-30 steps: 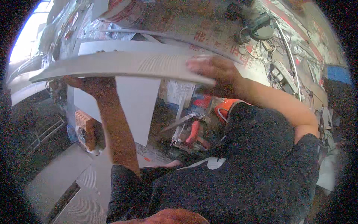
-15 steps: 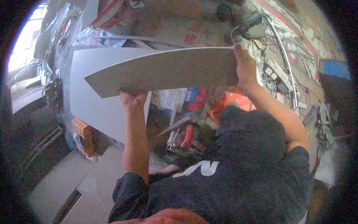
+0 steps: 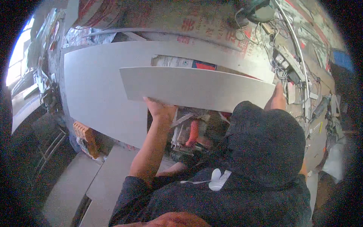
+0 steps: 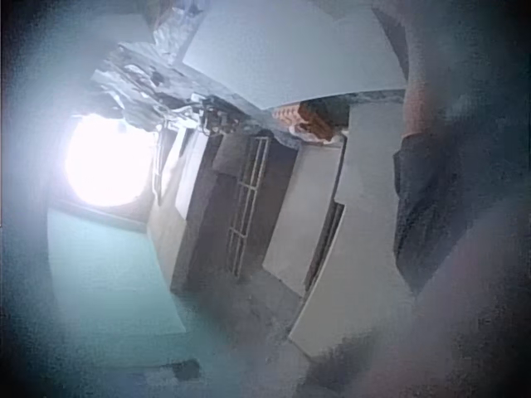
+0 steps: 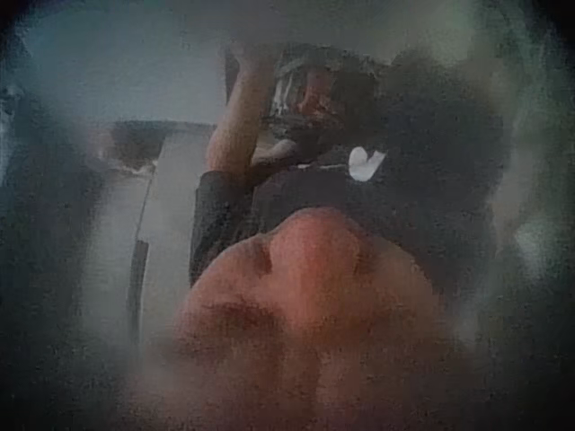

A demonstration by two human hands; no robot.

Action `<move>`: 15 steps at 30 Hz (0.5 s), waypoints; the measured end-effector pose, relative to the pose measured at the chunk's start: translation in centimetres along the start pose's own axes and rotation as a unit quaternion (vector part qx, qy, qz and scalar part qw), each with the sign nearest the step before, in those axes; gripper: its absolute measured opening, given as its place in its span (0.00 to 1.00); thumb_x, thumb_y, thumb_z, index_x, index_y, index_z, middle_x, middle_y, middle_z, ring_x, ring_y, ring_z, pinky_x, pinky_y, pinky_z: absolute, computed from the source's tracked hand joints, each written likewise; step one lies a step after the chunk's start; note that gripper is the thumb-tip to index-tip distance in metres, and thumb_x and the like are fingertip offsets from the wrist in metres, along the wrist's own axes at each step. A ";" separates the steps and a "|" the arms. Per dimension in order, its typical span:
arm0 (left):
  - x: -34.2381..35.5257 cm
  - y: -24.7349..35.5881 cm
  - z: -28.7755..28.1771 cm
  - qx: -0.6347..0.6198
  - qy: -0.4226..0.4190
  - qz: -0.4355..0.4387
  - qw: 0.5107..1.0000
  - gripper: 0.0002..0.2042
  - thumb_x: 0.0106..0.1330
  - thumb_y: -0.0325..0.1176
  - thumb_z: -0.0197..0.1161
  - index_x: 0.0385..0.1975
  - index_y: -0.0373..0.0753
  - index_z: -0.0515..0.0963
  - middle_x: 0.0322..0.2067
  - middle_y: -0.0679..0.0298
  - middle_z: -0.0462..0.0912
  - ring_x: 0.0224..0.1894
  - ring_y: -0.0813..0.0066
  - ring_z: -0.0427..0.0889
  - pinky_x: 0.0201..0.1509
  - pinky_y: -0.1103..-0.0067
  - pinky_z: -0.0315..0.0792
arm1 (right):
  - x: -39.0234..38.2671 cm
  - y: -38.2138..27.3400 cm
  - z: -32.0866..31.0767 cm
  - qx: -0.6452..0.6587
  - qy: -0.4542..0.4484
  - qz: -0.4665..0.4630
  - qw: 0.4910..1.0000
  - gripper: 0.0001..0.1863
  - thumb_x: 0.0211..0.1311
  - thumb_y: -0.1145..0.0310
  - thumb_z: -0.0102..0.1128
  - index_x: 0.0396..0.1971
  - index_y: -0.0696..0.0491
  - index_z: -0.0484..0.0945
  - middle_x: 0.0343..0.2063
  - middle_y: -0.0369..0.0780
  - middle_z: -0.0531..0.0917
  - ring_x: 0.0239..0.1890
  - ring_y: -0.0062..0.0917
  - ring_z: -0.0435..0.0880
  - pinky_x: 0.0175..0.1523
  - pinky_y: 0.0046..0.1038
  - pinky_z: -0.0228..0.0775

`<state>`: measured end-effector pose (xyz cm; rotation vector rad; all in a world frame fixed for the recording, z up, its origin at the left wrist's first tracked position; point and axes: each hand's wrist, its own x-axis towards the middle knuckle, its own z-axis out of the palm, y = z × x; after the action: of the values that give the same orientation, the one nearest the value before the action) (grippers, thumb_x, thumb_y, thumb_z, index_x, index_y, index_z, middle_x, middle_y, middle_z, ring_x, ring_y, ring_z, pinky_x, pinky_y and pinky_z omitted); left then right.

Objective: Cutting a white board using a handheld circular saw on a renovation site.

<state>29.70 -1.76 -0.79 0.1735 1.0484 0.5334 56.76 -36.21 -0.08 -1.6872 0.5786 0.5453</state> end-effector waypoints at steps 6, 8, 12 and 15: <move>-1.0 -0.8 3.3 -0.021 0.006 0.055 0.998 0.35 0.69 0.66 0.36 0.67 0.49 0.65 0.65 0.61 0.68 0.65 0.53 0.67 0.65 0.49 0.62 | 2.3 3.4 -3.7 0.188 0.029 0.072 0.979 0.26 0.66 0.46 0.53 0.47 0.54 0.78 0.40 0.43 0.82 0.42 0.37 0.82 0.51 0.39 0.73; -1.4 -0.1 3.9 -0.014 0.038 0.045 0.998 0.35 0.68 0.67 0.37 0.66 0.48 0.66 0.64 0.59 0.68 0.64 0.52 0.67 0.65 0.49 0.62 | 2.3 3.8 -4.8 0.202 0.030 0.081 0.976 0.25 0.64 0.45 0.53 0.43 0.53 0.77 0.38 0.43 0.82 0.41 0.39 0.82 0.50 0.42 0.74; -0.8 -0.3 3.8 -0.017 -0.019 0.076 0.997 0.36 0.71 0.66 0.35 0.68 0.46 0.63 0.65 0.60 0.66 0.67 0.55 0.65 0.68 0.55 0.61 | 3.3 4.0 -6.6 0.217 0.048 0.068 0.972 0.25 0.64 0.45 0.54 0.40 0.56 0.77 0.37 0.44 0.82 0.40 0.38 0.81 0.49 0.44 0.73; -1.2 -0.6 5.0 -0.045 0.019 0.071 0.996 0.36 0.70 0.67 0.35 0.68 0.46 0.63 0.65 0.60 0.66 0.66 0.55 0.65 0.68 0.56 0.61 | 3.1 3.4 -6.4 0.207 0.053 0.085 0.973 0.25 0.64 0.44 0.53 0.40 0.55 0.77 0.36 0.44 0.82 0.41 0.37 0.80 0.51 0.43 0.72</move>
<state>33.75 -2.31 2.48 0.1599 1.0519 0.7133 57.23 -43.36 -3.44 -1.2816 0.8566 0.4216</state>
